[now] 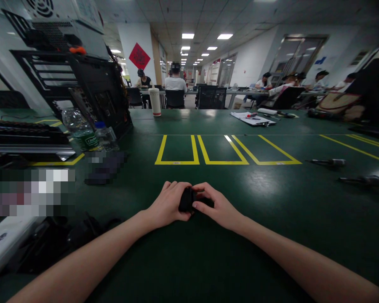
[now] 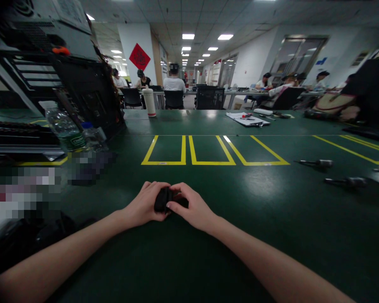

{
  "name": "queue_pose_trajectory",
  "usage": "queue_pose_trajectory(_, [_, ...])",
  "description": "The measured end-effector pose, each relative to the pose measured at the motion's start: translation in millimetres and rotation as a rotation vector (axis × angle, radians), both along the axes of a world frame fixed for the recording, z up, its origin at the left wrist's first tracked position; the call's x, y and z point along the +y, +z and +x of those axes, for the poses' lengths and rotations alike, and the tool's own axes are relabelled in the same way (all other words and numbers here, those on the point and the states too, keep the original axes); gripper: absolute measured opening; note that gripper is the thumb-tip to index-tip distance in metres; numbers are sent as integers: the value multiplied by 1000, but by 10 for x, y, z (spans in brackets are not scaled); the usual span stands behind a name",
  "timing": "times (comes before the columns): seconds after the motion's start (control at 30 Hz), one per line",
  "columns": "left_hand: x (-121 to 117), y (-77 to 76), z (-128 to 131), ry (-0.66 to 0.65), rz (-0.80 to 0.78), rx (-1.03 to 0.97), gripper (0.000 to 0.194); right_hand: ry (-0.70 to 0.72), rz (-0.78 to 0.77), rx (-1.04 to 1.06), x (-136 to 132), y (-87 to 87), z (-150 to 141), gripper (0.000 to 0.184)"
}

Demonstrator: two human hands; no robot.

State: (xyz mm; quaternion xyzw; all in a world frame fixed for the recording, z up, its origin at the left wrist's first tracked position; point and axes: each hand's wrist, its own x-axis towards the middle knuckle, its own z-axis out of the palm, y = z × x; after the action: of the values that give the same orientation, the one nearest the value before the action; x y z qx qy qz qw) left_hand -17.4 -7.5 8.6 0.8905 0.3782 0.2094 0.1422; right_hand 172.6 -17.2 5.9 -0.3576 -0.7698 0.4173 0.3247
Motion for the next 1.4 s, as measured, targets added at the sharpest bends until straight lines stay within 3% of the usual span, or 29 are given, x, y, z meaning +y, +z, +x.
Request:
queue_pose_trajectory(0.2, [-6, 11, 3, 6, -5, 27, 58, -7, 94, -51, -6, -33, 39, 33])
queue_pose_trajectory(0.4, [-22, 42, 9, 8, -1, 11, 55, -24, 90, 1, -3, -46, 13, 20])
queue_pose_trajectory(0.67, [-24, 35, 15, 31, 27, 19, 57, 25, 26, -1, -26, 9, 9, 29])
queue_pose_trajectory(0.83, [-22, 40, 14, 16, -1, 38, 59, -14, 147, -60, -29, -22, 48, 33])
queue_pose_trajectory(1.03, [-60, 124, 12, 10, -36, 30, 54, -28, 120, -30, -15, -23, 28, 20])
queue_pose_trajectory(1.23, [-19, 18, 15, 20, -12, 6, 55, -12, 38, -7, -42, 16, 4, 29])
queue_pose_trajectory(1.4, [-4, -27, 10, 31, 12, 16, 59, 1, 119, -61, -48, 8, 43, 31])
